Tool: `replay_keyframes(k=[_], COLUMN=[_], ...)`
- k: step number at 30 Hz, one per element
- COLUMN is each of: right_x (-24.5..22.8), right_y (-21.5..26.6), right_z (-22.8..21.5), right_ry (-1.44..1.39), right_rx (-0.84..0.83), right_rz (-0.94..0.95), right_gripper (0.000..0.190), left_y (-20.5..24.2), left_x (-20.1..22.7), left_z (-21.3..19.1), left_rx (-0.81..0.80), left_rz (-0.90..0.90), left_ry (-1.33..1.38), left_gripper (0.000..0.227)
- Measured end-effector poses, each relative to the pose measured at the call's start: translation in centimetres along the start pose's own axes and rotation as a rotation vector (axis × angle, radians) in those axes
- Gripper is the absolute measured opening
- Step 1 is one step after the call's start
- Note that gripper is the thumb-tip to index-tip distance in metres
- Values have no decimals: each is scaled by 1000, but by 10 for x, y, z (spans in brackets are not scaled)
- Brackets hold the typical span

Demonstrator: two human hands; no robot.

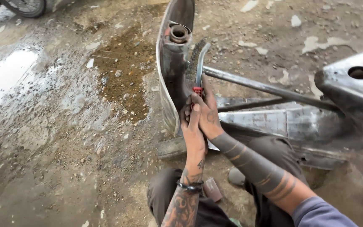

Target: Sanding and cleaning a motorcycle frame using sandpaper and a wire brush to prepare it for painting or repair.

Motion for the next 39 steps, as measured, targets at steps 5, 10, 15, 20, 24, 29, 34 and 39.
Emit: replay_keyframes(k=[5,10,15,20,24,29,34,39], right_x=[48,22,-5,-33,-7,18,-20,-6], right_y=[-22,-32,-26,-6,-35,-72,-33,-18], right_z=[-29,-20,-9,0,-14,-34,-21,-35], right_ry=[-6,26,138,350,392,433,392,173], right_rx=[-53,-87,-103,-148,-69,48,9,-75], right_rz=[15,-60,-147,-293,-191,-67,-26,105], right_gripper=[66,71,66,62,63,68,70,66], left_y=[-7,-28,-42,-22,-36,-38,-7,8], left_x=[-4,-25,-56,-63,-72,-52,-56,-41], left_z=[6,28,26,-4,6,40,17,11], left_rx=[101,91,131,122,-10,-53,-5,-147], left_rz=[40,44,21,-76,-116,57,77,101], left_ry=[-8,23,1,-24,-61,-68,-40,-130], left_gripper=[53,60,77,61,73,88,73,74])
Point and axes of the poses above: each hand's wrist, its own y-axis away from the middle knuckle, its own z-axis out of the palm, x = y × z, the point moved 7 cm from there along -y, towards the middle knuckle, and after that the axes turned 8 degrees about x, right-handed, at the moved point
